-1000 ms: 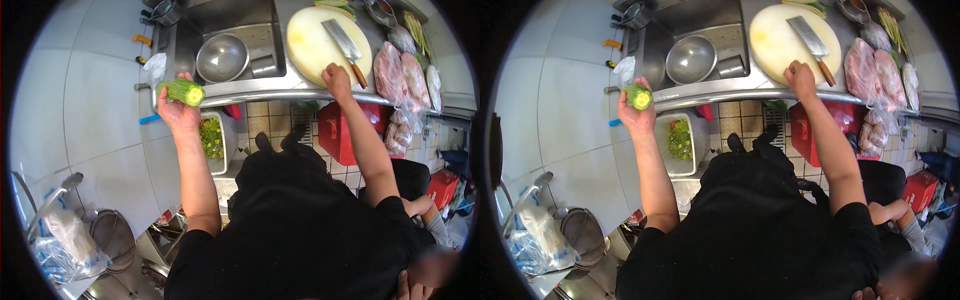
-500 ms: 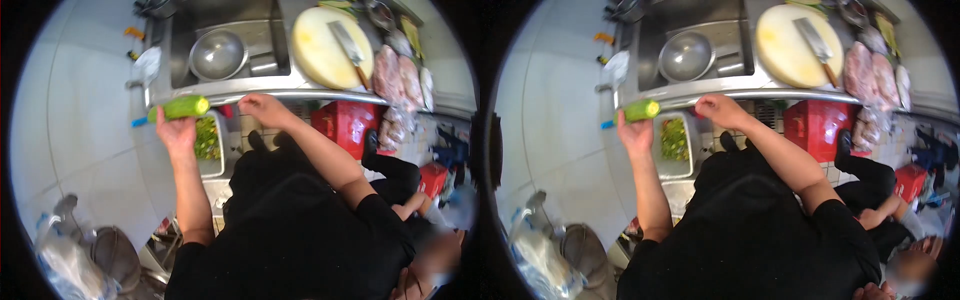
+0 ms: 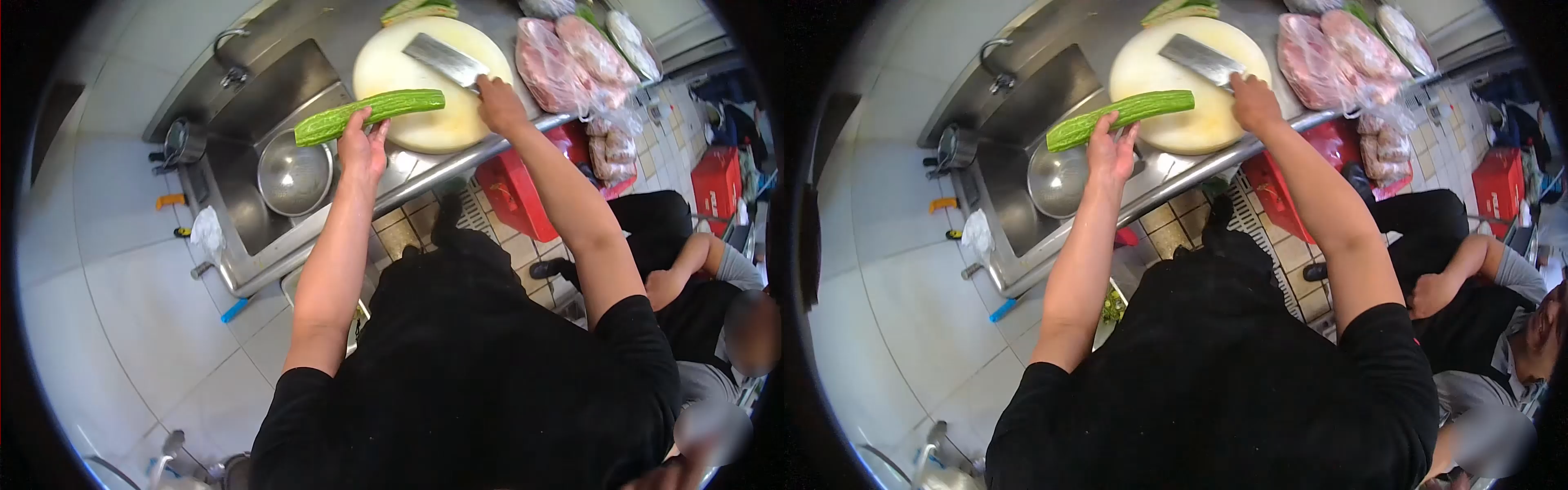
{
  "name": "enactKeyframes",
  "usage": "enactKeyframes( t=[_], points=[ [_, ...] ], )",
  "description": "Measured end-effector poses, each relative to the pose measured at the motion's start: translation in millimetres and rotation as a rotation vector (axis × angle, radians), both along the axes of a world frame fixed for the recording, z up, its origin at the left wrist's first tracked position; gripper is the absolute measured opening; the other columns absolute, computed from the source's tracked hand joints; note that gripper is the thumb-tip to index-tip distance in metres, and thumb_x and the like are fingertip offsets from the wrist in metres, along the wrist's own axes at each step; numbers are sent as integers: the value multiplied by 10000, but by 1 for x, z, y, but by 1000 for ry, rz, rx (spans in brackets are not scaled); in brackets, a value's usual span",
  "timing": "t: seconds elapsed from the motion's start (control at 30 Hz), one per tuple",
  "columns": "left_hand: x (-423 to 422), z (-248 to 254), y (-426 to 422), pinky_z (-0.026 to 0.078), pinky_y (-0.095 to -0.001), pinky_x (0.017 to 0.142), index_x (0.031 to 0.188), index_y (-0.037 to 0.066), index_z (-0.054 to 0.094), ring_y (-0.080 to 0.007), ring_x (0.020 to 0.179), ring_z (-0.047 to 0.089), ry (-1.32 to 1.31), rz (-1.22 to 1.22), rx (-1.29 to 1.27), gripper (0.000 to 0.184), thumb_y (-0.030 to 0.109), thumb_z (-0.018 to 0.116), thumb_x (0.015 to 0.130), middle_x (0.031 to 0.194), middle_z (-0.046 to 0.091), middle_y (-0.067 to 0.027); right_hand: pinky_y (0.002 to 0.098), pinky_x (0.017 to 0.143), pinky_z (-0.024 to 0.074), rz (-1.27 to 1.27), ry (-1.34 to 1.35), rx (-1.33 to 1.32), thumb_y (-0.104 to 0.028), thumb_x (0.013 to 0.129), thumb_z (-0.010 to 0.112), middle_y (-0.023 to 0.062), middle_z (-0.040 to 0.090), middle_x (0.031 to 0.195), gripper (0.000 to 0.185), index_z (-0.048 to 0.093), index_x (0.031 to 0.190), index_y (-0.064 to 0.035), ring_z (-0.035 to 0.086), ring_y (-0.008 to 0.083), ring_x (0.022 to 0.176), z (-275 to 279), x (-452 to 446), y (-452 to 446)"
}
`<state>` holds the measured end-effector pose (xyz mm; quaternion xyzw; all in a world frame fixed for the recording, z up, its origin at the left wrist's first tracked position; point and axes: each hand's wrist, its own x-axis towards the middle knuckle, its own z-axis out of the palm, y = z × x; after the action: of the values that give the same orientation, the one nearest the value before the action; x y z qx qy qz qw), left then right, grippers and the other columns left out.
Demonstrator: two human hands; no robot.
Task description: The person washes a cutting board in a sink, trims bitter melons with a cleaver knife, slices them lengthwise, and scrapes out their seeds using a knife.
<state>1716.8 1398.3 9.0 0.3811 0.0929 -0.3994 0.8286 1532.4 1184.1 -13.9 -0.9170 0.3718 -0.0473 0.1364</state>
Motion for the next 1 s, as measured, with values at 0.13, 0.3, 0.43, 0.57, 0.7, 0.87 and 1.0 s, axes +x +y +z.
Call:
enactKeyframes(
  t=[0.13, 0.3, 0.43, 0.57, 0.7, 0.87, 1.0],
  points=[
    [-3, -31, -13, 460, -486, 1065, 1134, 13, 565, -300, 1114, 558, 66, -30, 88, 329, -31, 630, 815, 1161, 566, -124, 497, 927, 497, -81, 66, 280, -151, 864, 552, 294, 643, 1128, 439, 479, 1290, -71, 621, 432, 1080, 25, 8, 2],
    [-1, -56, 19, 438, -483, 1093, 1153, 17, 595, -241, 1184, 566, 21, -112, 61, 374, -42, 636, 787, 1270, 605, -95, 479, 809, 499, -222, -358, 499, -237, 943, 514, 274, 665, 909, 387, 517, 1263, -20, 670, 414, 888, 30, -43, 53],
    [2, -41, 33, 449, -472, 1089, 1300, 136, 530, -230, 1256, 546, -26, -214, 41, 545, -35, 650, 796, 1395, 549, -74, 564, 731, 472, -268, -320, 470, -196, 961, 518, 309, 641, 829, 310, 488, 1205, -6, 629, 500, 820, 49, -61, 98],
    [7, -43, 40, 482, -447, 1054, 1315, 173, 515, -228, 1267, 539, -91, -339, 39, 561, -20, 671, 812, 1406, 540, -69, 609, 702, 439, -266, -214, 461, -155, 960, 503, 321, 616, 770, 208, 449, 1073, 10, 606, 521, 793, 67, -56, 115],
    [7, -43, 38, 490, -429, 1029, 1321, 156, 504, -219, 1212, 562, -90, -334, 91, 561, -25, 677, 819, 1358, 562, -59, 607, 699, 441, -280, -233, 466, -141, 958, 498, 312, 613, 764, 185, 450, 1053, 11, 611, 509, 781, 78, -45, 128],
    [5, -43, 35, 480, -410, 1026, 1342, 137, 486, -204, 1205, 549, -121, -335, 113, 560, 1, 678, 835, 1325, 570, -55, 597, 691, 452, -245, -199, 392, -114, 945, 502, 287, 605, 731, 162, 436, 1006, 20, 613, 494, 755, 81, -29, 134],
    [3, -44, 34, 481, -400, 1024, 1351, 131, 478, -204, 1206, 549, -108, -319, 106, 560, -3, 672, 844, 1332, 566, -60, 594, 693, 457, -274, -227, 348, -105, 938, 501, 280, 606, 727, 153, 431, 989, 21, 614, 495, 755, 99, -18, 137]
  ],
)
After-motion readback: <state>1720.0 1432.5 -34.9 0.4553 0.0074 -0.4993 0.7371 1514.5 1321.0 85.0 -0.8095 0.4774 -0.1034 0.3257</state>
